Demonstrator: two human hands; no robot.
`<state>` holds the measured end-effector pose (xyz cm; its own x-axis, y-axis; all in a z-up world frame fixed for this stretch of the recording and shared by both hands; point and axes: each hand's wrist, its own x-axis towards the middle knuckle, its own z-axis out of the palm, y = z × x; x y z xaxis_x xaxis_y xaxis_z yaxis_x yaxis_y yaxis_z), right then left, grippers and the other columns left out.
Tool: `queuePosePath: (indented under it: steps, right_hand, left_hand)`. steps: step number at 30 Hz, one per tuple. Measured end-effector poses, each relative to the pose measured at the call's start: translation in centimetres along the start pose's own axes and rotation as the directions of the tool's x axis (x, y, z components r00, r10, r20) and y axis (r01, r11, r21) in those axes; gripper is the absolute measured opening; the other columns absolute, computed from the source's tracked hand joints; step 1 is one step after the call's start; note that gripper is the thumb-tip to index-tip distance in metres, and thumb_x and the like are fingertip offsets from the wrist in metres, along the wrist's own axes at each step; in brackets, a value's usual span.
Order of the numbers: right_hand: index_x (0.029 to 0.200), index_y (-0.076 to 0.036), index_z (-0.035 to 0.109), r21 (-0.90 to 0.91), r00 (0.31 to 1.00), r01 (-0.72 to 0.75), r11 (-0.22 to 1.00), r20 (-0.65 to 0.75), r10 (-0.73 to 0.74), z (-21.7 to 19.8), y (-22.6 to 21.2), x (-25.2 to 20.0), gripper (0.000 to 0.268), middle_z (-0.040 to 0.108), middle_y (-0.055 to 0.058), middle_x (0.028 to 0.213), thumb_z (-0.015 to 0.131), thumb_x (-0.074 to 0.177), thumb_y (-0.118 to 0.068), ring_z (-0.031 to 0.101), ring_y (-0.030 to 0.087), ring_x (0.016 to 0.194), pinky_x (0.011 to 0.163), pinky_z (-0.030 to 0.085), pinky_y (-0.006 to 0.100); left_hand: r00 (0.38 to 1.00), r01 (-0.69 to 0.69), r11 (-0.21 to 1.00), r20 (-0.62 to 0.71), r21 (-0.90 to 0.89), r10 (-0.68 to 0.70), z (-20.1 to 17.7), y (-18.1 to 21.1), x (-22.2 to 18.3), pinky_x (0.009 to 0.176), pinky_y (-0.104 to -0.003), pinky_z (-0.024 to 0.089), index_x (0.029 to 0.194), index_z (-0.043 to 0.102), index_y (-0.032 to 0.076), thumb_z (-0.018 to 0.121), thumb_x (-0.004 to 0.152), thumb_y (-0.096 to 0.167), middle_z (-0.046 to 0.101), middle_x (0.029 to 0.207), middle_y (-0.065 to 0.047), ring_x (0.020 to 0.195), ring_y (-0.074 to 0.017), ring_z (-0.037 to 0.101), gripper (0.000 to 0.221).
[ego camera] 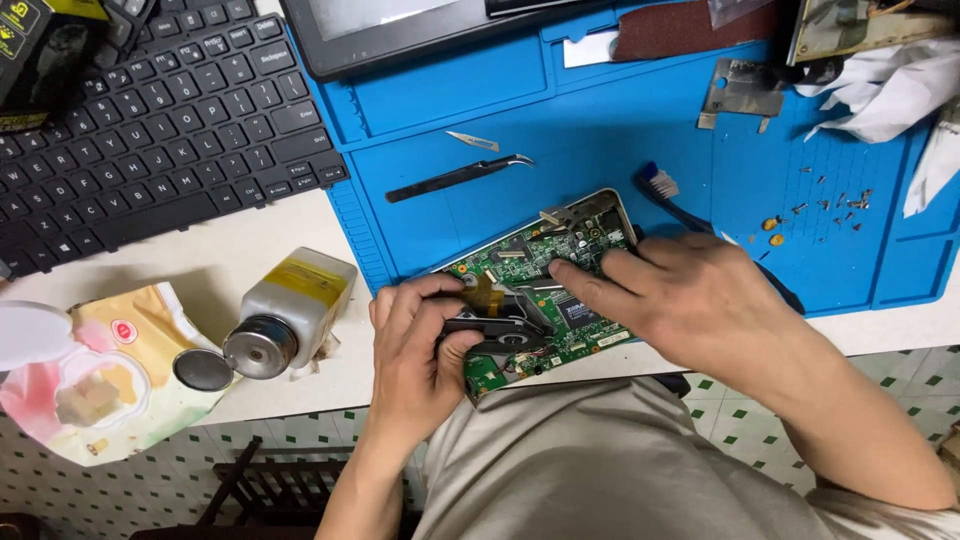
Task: Disassembling and cleaning a circuit board using a screwdriver and a toothbrush on a repair bench.
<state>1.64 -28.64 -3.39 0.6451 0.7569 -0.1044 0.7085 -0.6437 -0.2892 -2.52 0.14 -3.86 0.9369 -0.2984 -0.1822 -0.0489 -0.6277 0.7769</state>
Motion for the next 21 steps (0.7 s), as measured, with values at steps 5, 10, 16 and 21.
queuePosePath:
  steps: [5,10,16,21]
  right_hand:
    - [0.144,-0.025,0.06,0.002,1.0,0.014,1.0,0.008,-0.014,0.6,0.3,0.1,0.07,0.062,-0.001,0.092,0.061,0.082,0.006,0.059,0.02,0.069,0.05,0.049,0.035]
    - [0.141,-0.028,0.061,0.003,0.998,0.06,0.998,0.034,-0.06,0.8,0.8,0.3,0.072,0.06,-0.002,0.091,0.064,0.078,0.007,0.058,0.022,0.068,0.052,0.051,0.037]
    - [0.13,-0.028,0.065,-0.011,0.997,0.076,0.997,0.012,-0.076,-0.2,1.4,1.2,0.063,0.064,-0.003,0.087,0.068,0.079,0.008,0.062,0.022,0.071,0.056,0.053,0.036]
    - [0.127,-0.019,0.066,0.047,1.0,0.005,0.999,-0.022,-0.004,-1.0,0.1,2.0,0.056,0.061,-0.001,0.082,0.063,0.078,0.008,0.06,0.021,0.063,0.051,0.05,0.035]
  left_hand:
    - [1.0,-0.005,1.0,-0.01,-0.002,0.005,0.0,-0.1,-0.1,0.087,-0.043,0.037,0.101,0.062,0.005,0.053,0.104,0.033,0.064,0.119,-0.012,0.103,-0.0286,0.051,0.029]
    - [1.0,-0.017,1.0,-0.018,0.007,0.017,0.1,-0.3,-0.1,0.086,-0.042,0.036,0.101,0.062,0.005,0.052,0.104,0.034,0.064,0.119,-0.011,0.101,-0.0283,0.051,0.03]
    - [0.999,-0.035,0.999,-0.024,-0.003,0.035,0.2,-0.3,-0.1,0.085,-0.042,0.035,0.101,0.061,0.005,0.054,0.103,0.032,0.065,0.118,-0.012,0.101,-0.0277,0.051,0.028]
    - [0.999,-0.038,0.999,-0.031,-0.005,0.037,0.3,-0.5,-0.2,0.085,-0.042,0.035,0.101,0.062,0.006,0.054,0.104,0.031,0.066,0.119,-0.011,0.102,-0.0274,0.052,0.027]
